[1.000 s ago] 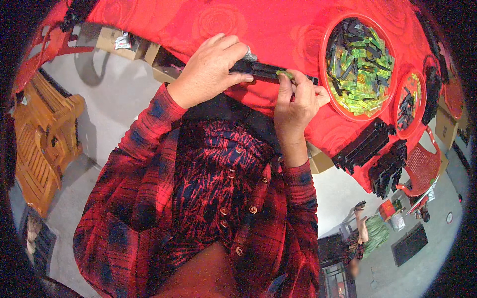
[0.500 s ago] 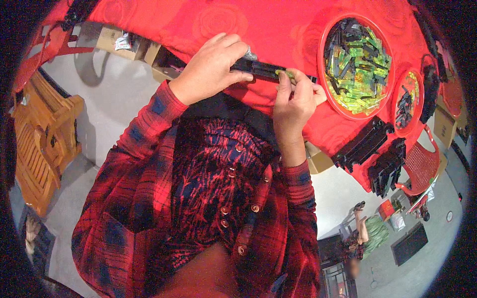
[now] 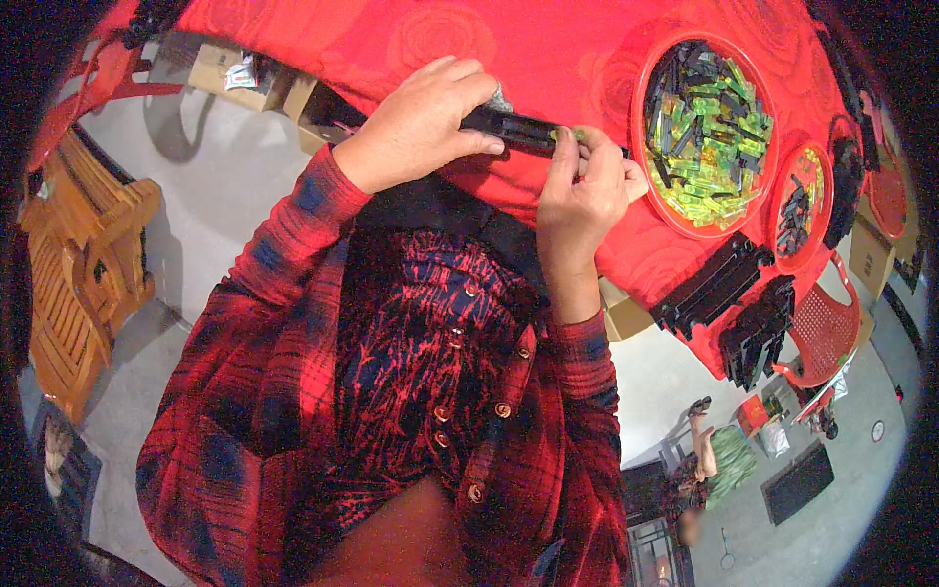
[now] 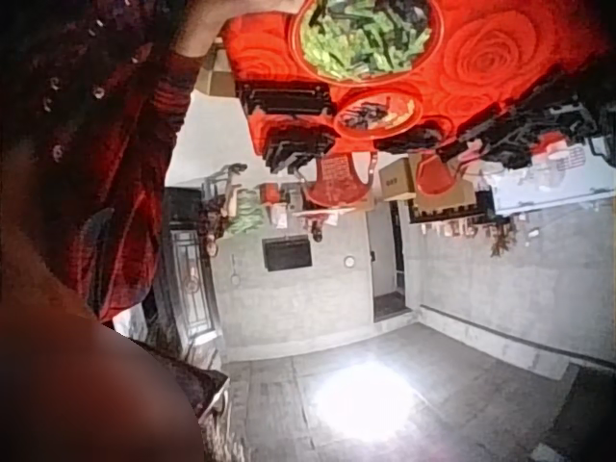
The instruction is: The person assembles various plastic components of a toy gun by hand, joining them with screws using a screwdriver.
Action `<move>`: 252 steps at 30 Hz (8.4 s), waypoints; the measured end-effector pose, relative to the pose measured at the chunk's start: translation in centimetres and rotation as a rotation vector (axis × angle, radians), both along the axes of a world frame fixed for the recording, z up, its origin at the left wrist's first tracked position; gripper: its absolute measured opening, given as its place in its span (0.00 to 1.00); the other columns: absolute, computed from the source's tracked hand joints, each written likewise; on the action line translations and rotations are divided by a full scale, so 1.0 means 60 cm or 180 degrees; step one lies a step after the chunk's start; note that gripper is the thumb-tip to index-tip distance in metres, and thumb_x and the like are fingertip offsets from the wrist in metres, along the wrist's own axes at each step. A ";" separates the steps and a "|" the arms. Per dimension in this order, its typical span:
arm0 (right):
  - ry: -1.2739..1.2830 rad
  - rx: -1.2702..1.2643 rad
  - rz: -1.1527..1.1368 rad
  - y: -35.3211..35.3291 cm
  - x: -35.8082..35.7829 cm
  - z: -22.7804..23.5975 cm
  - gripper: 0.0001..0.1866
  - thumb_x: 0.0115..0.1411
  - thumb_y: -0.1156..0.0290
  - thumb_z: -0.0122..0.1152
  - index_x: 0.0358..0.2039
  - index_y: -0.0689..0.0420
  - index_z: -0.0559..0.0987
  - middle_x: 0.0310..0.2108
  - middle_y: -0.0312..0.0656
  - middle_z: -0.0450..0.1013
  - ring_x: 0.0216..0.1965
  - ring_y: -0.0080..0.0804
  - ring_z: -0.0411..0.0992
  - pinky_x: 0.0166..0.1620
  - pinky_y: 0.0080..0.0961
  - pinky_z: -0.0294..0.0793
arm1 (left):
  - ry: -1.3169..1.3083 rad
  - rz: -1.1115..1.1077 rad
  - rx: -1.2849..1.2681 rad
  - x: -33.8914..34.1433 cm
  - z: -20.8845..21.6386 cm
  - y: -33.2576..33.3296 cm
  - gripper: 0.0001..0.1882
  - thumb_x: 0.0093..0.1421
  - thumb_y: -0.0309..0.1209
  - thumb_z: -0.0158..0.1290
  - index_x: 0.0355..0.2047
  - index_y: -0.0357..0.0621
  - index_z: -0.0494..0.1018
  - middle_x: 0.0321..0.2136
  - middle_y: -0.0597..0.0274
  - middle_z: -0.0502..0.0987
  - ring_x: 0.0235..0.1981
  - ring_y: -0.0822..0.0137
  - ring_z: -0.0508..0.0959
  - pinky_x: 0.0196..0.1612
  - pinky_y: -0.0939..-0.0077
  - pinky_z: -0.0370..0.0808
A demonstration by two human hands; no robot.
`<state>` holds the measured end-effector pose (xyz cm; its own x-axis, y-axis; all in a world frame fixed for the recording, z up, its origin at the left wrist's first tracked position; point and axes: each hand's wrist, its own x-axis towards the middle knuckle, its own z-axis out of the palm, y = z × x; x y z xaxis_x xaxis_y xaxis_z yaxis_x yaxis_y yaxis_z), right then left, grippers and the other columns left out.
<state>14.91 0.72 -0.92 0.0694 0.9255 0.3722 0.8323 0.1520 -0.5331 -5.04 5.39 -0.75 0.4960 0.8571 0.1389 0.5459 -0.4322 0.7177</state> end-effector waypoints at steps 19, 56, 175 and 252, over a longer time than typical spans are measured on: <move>0.0188 -0.0416 -0.0094 0.000 0.011 -0.005 0.08 0.58 0.69 0.68 0.36 0.55 0.79 0.22 0.37 0.76 0.24 0.31 0.67 0.45 0.31 0.60 | -0.0042 0.0040 -0.0008 0.000 -0.001 -0.003 0.20 0.48 0.38 0.66 0.34 0.40 0.71 0.32 0.53 0.71 0.39 0.49 0.71 0.44 0.58 0.69; 0.2640 -0.0355 -0.0582 -0.025 0.063 0.043 0.11 0.68 0.71 0.56 0.44 0.65 0.73 0.36 0.40 0.74 0.28 0.18 0.69 0.35 0.15 0.71 | 0.0900 -0.0239 -0.0238 0.017 0.054 -0.055 0.14 0.63 0.36 0.54 0.38 0.42 0.63 0.25 0.48 0.77 0.29 0.44 0.79 0.28 0.52 0.76; 0.1097 -0.0276 0.0129 0.011 0.030 0.096 0.16 0.71 0.67 0.48 0.44 0.66 0.79 0.34 0.46 0.74 0.36 0.34 0.72 0.42 0.29 0.72 | -0.1682 -0.0020 -0.2766 0.048 0.058 -0.087 0.15 0.66 0.28 0.52 0.52 0.36 0.72 0.39 0.71 0.75 0.42 0.79 0.72 0.49 0.80 0.70; 0.0774 -0.0858 0.0131 0.017 0.029 0.089 0.18 0.72 0.64 0.44 0.41 0.65 0.78 0.36 0.53 0.74 0.39 0.49 0.73 0.45 0.39 0.71 | -0.3405 -0.0283 -0.4808 0.039 0.023 -0.078 0.21 0.73 0.43 0.41 0.53 0.38 0.70 0.41 0.56 0.80 0.37 0.65 0.82 0.38 0.73 0.81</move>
